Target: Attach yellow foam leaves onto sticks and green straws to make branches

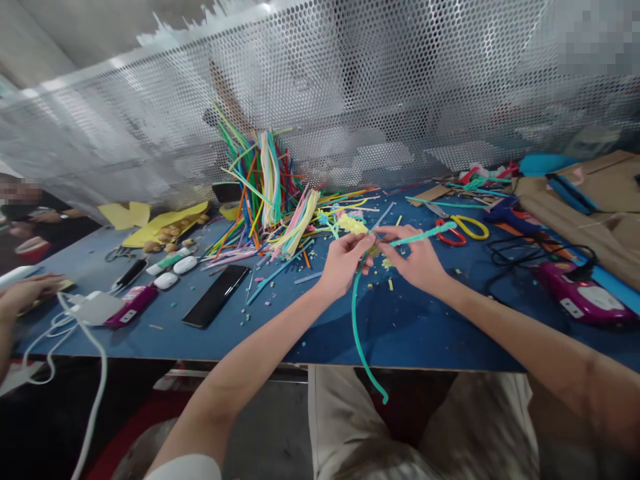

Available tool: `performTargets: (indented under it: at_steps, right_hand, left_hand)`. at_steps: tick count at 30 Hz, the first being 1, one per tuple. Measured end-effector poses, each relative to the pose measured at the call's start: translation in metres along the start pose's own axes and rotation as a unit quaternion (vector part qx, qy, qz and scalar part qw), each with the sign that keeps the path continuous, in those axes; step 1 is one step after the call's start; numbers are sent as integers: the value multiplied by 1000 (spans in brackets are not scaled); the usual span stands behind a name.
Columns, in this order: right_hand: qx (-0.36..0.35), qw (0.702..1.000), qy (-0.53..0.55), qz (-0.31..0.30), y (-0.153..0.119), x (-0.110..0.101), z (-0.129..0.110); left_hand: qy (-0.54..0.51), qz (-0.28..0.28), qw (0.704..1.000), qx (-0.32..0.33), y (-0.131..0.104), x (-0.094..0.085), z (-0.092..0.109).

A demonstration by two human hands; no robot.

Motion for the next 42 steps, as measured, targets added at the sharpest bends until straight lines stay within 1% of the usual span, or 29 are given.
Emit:
performTargets:
  at_steps: [4,6,9,12,17,21,23,26,28,30,32,34,35,36,38,40,42]
  right_hand:
    - [-10,999,18,49,2,-1,0]
    - [16,997,45,60,1,-1,-1]
    - [79,992,85,57,-1,-1,-1]
    - [110,987,107,54,-2,-2,-1]
    - [117,981,139,74,-1,-3,0]
    - [115,980,144,77,-1,-5,-1]
    - [114,980,146,78,-2,-6,-2]
    - [120,978,150,74,-1,-9,-1]
    - [134,976,157,73,1,-12,1]
    - [150,973,167,58,4,-15,5]
    - [163,972,169,20,6,-17,9]
    - [172,972,157,-28,8,-17,12]
    - [172,973,146,-49,8,-17,13]
    - [167,975,131,-66,8,-17,14]
    - [146,980,98,-91,8,-16,14]
    - [124,984,75,-106,7,-14,12]
    - [113,984,70,-115,6,-14,9]
  left_hand:
    - [-2,-22,1000,-16,0,-1,4]
    - [9,-19,1000,-13,0,-2,6]
    - [22,-7,1000,-4,0,-2,7]
    - [16,-11,1000,4,-2,0,7]
    - [3,-32,999,11,-3,3,6]
    - [3,-31,1000,-2,-4,2,6]
    - [5,-49,998,-32,-4,2,5]
    - [11,-100,992,-77,-3,-1,2]
    - [16,-106,992,-66,1,-7,1]
    - [27,-70,997,-5,7,-17,2]
    - [77,-38,993,85,12,-25,6]
    - [169,-44,971,165,16,-30,10]
    - [211,-53,958,186,17,-31,11]
    - [246,-65,947,195,17,-31,11]
    - [282,-98,938,178,16,-28,9]
    - [286,-132,938,147,15,-23,4]
    - [281,-152,939,129,13,-19,1]
Point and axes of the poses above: each hand's wrist, its own y-axis towards the middle knuckle, its own x-axis out of the palm, z = x × y, the point moved 2 cm from there along y, towards the middle knuckle, and after that the axes turned 5 degrees about z, right-handed, at the moved point
